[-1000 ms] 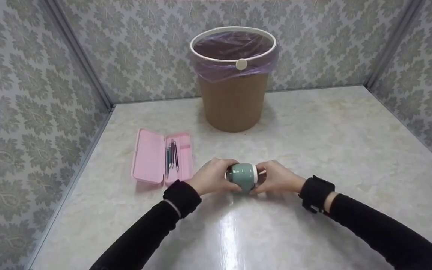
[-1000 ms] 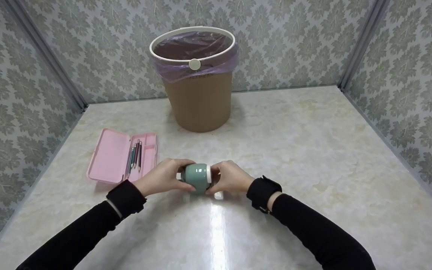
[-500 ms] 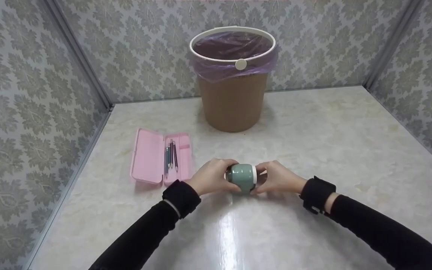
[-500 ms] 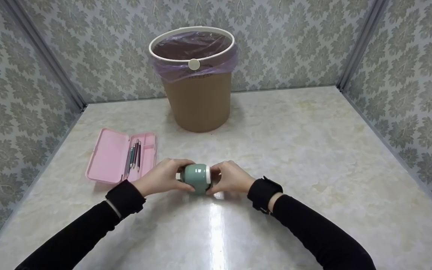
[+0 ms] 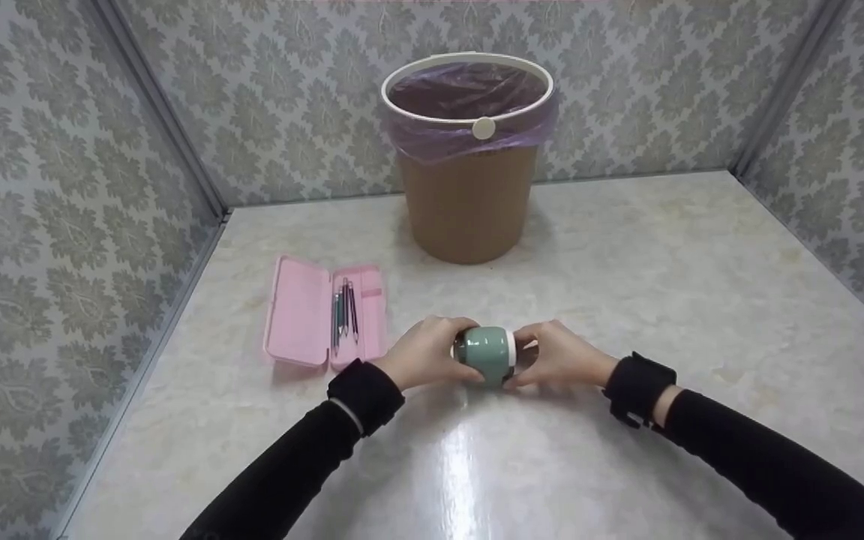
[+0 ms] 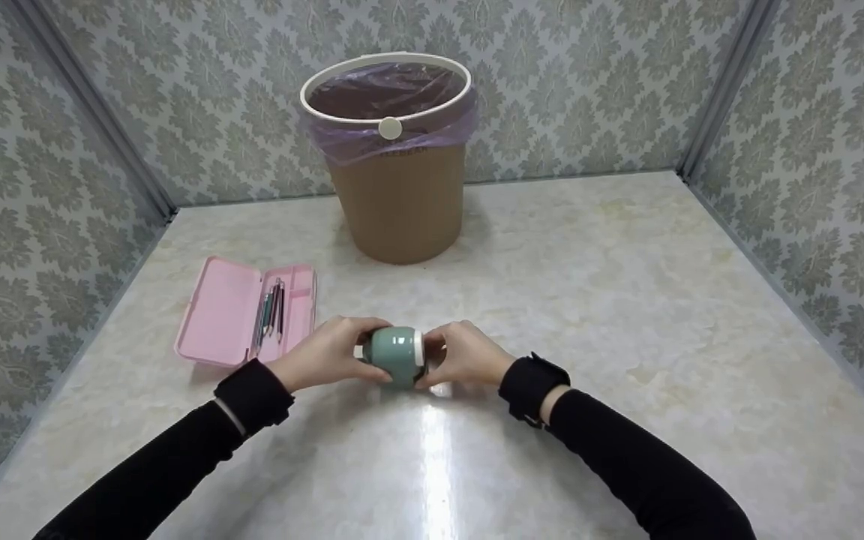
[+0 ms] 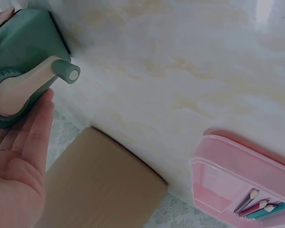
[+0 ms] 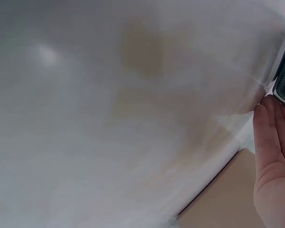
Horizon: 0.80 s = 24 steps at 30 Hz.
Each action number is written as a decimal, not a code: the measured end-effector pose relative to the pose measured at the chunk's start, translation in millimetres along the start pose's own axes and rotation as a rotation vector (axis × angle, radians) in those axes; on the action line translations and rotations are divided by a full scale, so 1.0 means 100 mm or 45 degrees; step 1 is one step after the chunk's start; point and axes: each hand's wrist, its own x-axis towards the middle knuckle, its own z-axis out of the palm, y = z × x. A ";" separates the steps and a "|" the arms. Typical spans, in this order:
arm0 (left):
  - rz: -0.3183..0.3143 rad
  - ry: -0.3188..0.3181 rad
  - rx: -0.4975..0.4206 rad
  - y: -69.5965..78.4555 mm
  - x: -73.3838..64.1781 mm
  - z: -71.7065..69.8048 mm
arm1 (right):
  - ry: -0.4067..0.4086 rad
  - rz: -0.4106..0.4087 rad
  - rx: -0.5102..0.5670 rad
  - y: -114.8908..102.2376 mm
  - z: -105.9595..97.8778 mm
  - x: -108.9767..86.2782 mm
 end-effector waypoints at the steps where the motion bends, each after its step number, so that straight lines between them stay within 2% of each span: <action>1: 0.001 -0.001 -0.001 0.00 0.00 0.00 | 0.000 -0.006 0.002 0.01 -0.01 -0.01; 9: -0.021 -0.007 -0.015 0.02 0.00 0.00 | 0.012 -0.044 0.020 0.12 -0.08 -0.10; 13: -0.033 -0.010 -0.018 0.02 -0.01 -0.01 | -0.007 0.000 0.082 0.14 -0.10 -0.13; 24: -0.045 -0.020 -0.033 0.03 0.00 -0.01 | 0.029 0.085 0.037 0.18 -0.19 -0.26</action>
